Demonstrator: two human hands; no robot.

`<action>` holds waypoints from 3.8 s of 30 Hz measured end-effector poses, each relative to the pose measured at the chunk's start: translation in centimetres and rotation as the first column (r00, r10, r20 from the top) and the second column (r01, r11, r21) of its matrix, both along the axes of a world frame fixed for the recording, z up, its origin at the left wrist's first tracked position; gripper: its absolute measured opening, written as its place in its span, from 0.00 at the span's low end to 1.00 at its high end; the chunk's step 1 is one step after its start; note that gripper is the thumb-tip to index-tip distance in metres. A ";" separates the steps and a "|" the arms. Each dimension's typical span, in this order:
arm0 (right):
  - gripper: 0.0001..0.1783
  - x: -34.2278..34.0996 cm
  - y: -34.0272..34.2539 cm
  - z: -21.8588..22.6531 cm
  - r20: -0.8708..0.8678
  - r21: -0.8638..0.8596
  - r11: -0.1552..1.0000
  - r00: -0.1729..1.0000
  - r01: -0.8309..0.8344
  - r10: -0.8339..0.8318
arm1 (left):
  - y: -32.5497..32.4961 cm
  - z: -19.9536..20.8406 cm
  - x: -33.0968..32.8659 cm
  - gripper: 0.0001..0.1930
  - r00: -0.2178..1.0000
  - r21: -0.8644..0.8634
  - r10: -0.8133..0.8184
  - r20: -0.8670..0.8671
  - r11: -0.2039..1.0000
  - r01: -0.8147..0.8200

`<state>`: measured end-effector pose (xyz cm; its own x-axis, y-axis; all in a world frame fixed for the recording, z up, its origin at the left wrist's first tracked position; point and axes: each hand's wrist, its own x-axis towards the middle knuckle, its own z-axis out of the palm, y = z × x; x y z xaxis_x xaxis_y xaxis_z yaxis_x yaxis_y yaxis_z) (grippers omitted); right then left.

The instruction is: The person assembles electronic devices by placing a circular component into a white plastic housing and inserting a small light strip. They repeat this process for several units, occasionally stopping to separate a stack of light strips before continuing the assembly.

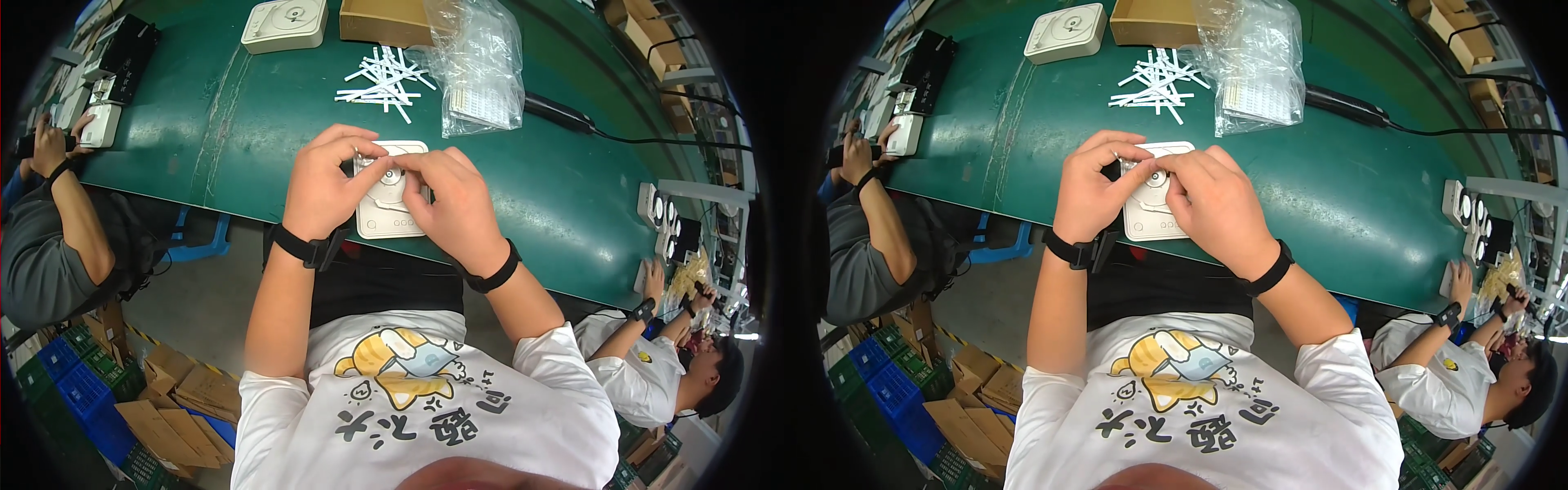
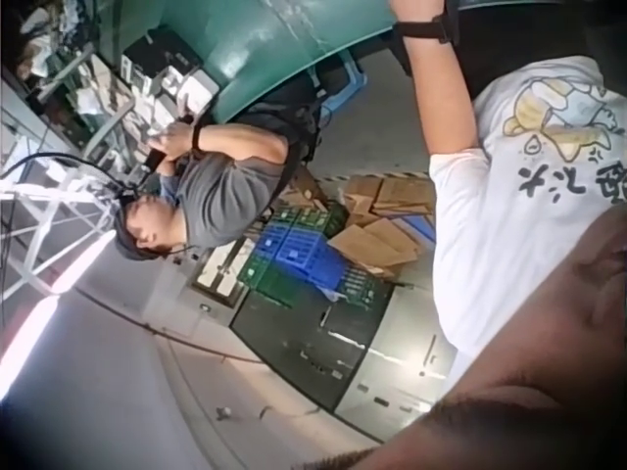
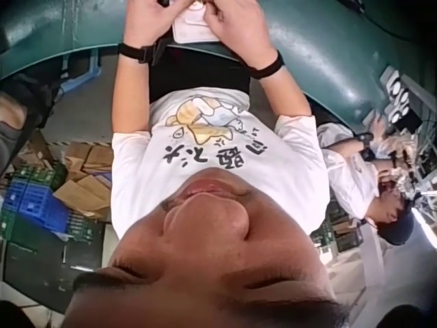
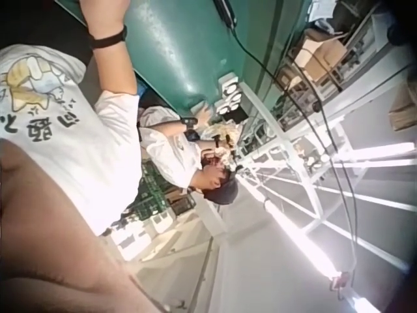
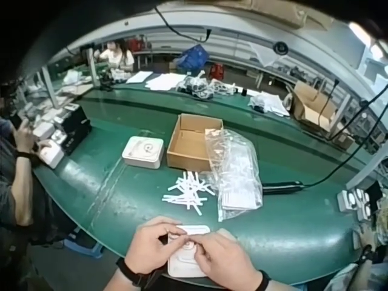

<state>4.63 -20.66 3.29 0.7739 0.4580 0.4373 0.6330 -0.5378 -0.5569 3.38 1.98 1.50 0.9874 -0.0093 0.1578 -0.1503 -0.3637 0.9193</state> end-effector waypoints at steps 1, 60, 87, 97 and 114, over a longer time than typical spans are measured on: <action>0.18 0.1 -0.1 0.1 0.011 -0.033 0.999 1.000 -0.015 0.016 | -0.1 0.1 -0.1 0.09 1.000 0.010 0.011 -0.008 1.000 -0.011; 0.10 5.6 -1.7 0.6 -0.218 0.024 0.924 0.900 -0.381 0.376 | 1.1 -0.8 -4.2 0.39 0.867 0.714 -0.387 0.314 0.698 0.053; 0.29 5.6 -2.4 -2.9 -0.554 0.291 0.920 0.738 -0.262 0.385 | -3.0 1.4 -4.7 0.06 0.942 0.465 0.048 0.332 0.861 -0.208; 0.27 5.5 -2.5 -2.8 -0.553 0.275 0.925 0.744 -0.262 0.375 | -4.0 0.4 -4.3 0.08 0.913 0.400 0.133 0.386 0.868 -0.295; 0.32 5.0 -1.7 -2.5 -0.516 0.226 0.940 0.786 -0.257 0.340 | 2.2 -0.6 0.0 0.29 0.941 -0.116 -0.205 -0.270 0.977 0.180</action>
